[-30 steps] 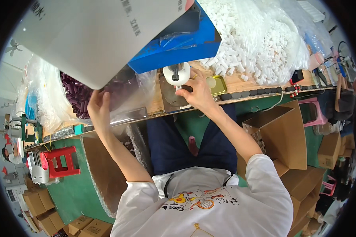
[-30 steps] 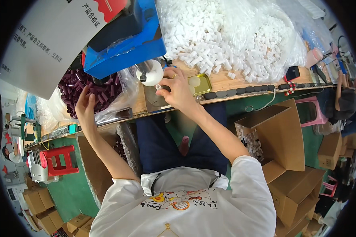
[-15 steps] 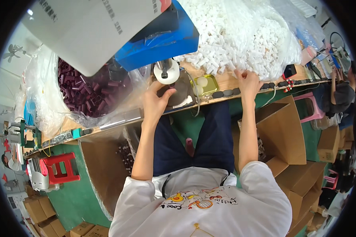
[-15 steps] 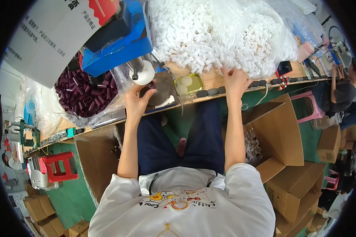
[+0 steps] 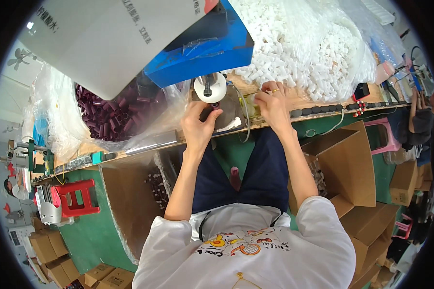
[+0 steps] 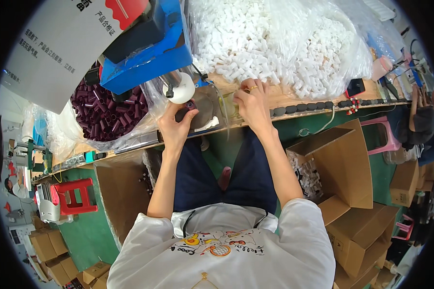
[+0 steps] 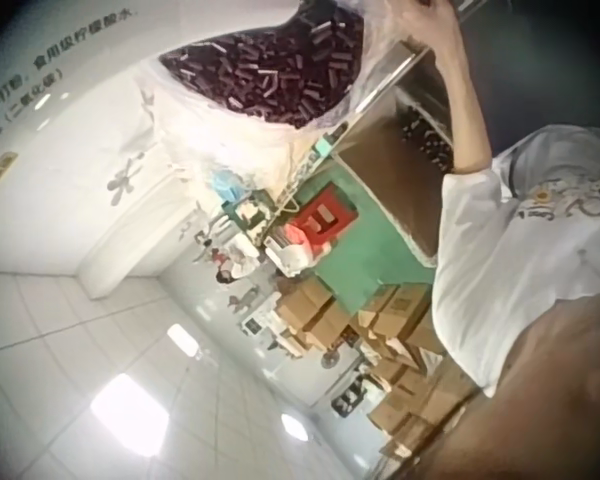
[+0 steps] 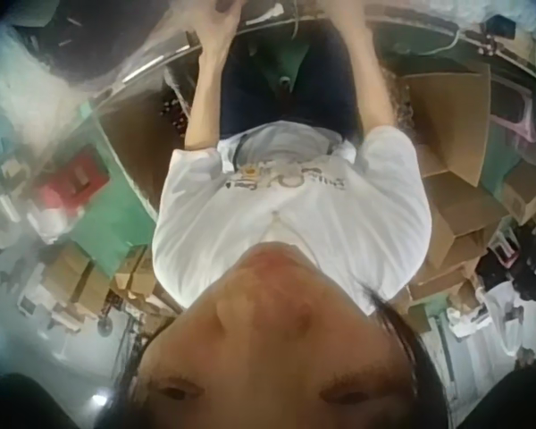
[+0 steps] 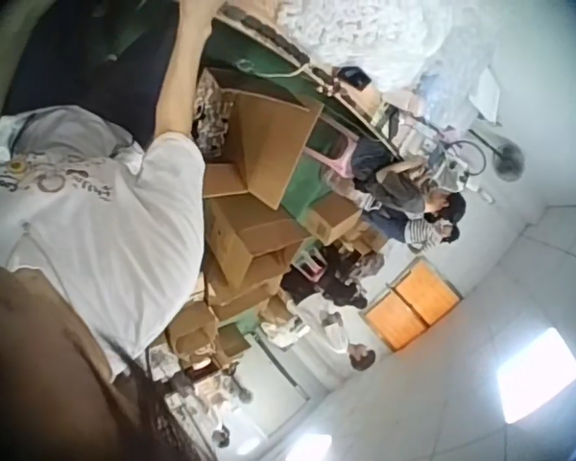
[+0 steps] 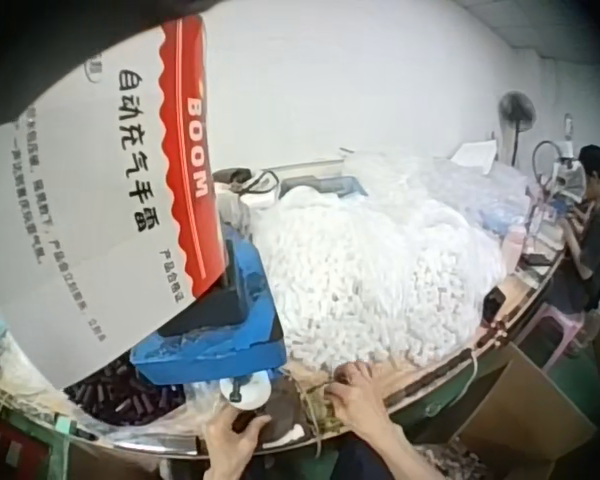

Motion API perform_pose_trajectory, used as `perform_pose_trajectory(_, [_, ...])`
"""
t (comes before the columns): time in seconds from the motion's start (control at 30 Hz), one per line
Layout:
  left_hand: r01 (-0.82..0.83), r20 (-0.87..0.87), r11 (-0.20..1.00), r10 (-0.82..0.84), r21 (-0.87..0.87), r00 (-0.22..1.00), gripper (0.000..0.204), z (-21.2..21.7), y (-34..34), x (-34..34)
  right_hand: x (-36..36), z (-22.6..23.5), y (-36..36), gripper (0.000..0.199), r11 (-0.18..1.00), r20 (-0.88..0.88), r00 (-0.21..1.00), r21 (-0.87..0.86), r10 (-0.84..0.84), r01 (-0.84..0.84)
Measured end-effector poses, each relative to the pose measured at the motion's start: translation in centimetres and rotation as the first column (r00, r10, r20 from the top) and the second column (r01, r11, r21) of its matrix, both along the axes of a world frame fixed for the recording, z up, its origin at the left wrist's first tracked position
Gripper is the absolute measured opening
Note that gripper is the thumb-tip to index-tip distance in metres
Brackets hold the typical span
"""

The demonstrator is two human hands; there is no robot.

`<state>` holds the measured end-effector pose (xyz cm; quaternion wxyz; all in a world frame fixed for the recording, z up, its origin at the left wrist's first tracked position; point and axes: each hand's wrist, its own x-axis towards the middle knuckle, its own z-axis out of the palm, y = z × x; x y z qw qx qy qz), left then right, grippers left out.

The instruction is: The person assembles plastic components by taking tubes and white fittings, joining them together using a tabletop press machine, and placing the assembled pieces into a cardboard box.

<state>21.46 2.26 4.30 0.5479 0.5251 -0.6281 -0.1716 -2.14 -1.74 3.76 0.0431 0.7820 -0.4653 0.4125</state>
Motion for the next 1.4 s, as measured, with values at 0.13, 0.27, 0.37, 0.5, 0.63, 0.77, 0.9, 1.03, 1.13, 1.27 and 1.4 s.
perform_pose_trajectory(0.13, [0.1, 0.043, 0.994, -0.102, 0.049, 0.994, 0.028, -0.4, -0.6, 1.4, 1.9, 2.0, 0.4, 0.009, 0.987, 0.428, 0.902, 0.115, 0.053, -0.112])
perform_pose_trajectory(0.27, [0.167, 0.121, 0.967, -0.192, 0.19, 0.974, 0.024, 0.2, -1.1, 2.5, 6.3, 4.6, 1.5, 0.012, 0.885, 0.698, 0.712, 0.279, 0.079, -0.372])
perform_pose_trajectory(0.37, [0.211, 0.147, 0.961, -0.238, 0.179, 0.96, 0.024, 0.6, -1.3, 2.6, 7.5, 3.8, 0.6, 0.021, 0.885, 0.392, 0.808, -0.034, 0.439, -0.464])
perform_pose_trajectory(0.5, [0.13, 0.226, 0.991, -0.134, 0.035, 0.965, 0.02, 0.5, -0.7, 1.2, 7.4, 4.2, 0.4, 0.027, 0.889, 0.157, 0.877, -0.136, 0.454, -0.436])
perform_pose_trajectory(0.63, [0.032, 0.22, 0.995, -0.012, -0.09, 0.975, 0.015, 0.0, -0.2, -0.1, 7.5, 3.7, 0.4, 0.028, 0.878, 0.096, 0.877, -0.147, 0.471, -0.455])
perform_pose_trajectory(0.77, [0.23, 0.101, 0.97, -0.237, 0.078, 0.966, 0.018, -0.6, -1.5, 2.3, 5.3, 3.1, -0.6, 0.026, 0.912, 0.302, 0.873, 0.025, 0.384, -0.409])
perform_pose_trajectory(0.9, [0.273, 0.144, 0.96, -0.28, 0.068, 0.949, 0.02, 0.2, -1.8, 1.9, -2.4, 0.3, -2.8, 0.019, 0.875, 0.383, 0.815, 0.394, -0.435, 0.281])
perform_pose_trajectory(1.03, [-0.019, 0.281, 1.0, 0.024, -0.021, 0.959, 0.021, -1.4, -0.1, 0.2, -4.0, -1.4, -3.5, 0.019, 0.819, 0.184, 0.874, 0.476, -0.45, 0.321])
perform_pose_trajectory(1.13, [0.247, 0.054, 0.953, -0.26, 0.175, 0.964, 0.028, -0.9, -1.5, 2.8, -3.9, -1.2, -3.8, 0.019, 0.839, 0.23, 0.881, 0.471, -0.414, 0.272])
perform_pose_trajectory(1.27, [0.166, -0.011, 0.973, -0.166, 0.161, 0.986, 0.044, 0.2, 1.2, 2.3, -5.7, -2.0, -3.2, 0.018, 0.791, 0.009, 0.868, 0.417, -0.496, 0.448])
perform_pose_trajectory(1.4, [0.113, -0.034, 0.978, -0.109, 0.175, 0.993, 0.052, -0.8, 2.2, 2.7, -7.0, -1.5, -2.0, 0.022, 0.837, 0.142, 0.896, 0.443, -0.421, 0.323])
